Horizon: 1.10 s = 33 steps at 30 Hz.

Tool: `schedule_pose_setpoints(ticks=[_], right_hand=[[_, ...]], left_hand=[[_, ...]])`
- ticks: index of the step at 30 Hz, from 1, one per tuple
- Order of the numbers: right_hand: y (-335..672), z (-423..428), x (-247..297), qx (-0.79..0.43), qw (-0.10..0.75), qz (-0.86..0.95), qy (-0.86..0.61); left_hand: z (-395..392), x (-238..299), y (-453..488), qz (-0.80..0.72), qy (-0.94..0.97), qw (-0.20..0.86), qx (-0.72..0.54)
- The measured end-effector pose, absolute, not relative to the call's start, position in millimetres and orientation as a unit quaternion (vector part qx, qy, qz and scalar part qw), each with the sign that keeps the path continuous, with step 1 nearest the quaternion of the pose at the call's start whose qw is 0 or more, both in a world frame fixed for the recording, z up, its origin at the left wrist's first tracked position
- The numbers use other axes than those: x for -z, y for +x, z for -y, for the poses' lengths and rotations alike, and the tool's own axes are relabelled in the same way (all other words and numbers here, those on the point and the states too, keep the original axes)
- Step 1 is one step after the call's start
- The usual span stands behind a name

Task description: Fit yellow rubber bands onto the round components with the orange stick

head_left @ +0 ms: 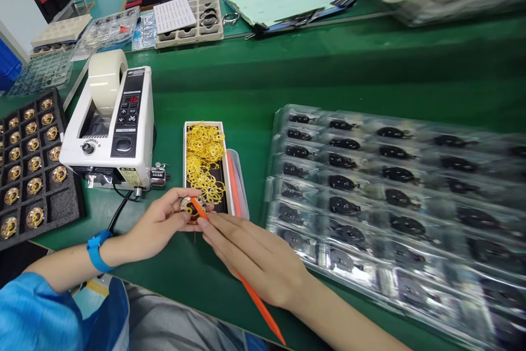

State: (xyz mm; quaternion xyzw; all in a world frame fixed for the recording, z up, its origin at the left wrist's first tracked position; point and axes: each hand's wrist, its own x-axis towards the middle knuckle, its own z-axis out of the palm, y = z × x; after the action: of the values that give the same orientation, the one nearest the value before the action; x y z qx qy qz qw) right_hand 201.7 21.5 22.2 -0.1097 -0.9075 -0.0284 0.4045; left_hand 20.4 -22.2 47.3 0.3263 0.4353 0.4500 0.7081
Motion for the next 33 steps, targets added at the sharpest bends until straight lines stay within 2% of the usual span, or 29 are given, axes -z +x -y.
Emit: schedule_pose_setpoints(ticks=[3,6,12,16,23,28,33], right_hand=[[202,-21,-25,0.073,0.355,0.927,-0.094],[202,-20,-26,0.060,0.341,0.934,-0.092],[209,-20,-29,-0.087,0.463,0.864,-0.177],[213,-19,-32,-0.144,0.497,0.824,-0.231],[209,-16,-29,-0.114,0.510,0.815,-0.249],[191,-12,-28,-0.084,0.435,0.862,-0.245],[177,-12,-22,-0.054,0.432,0.848,-0.301]], left_hand=[[21,-47,18,-0.455,0.325,0.700,-0.444],[20,-47,17,-0.476,0.324,0.691,-0.437],[17,-48,19,-0.485,0.321,0.679,-0.448],[18,-48,21,-0.506,0.359,0.656,-0.430],[20,-48,19,-0.530,0.414,0.607,-0.423],[22,-46,22,-0.505,0.434,0.598,-0.446],[29,-43,23,-0.517,0.506,0.542,-0.428]])
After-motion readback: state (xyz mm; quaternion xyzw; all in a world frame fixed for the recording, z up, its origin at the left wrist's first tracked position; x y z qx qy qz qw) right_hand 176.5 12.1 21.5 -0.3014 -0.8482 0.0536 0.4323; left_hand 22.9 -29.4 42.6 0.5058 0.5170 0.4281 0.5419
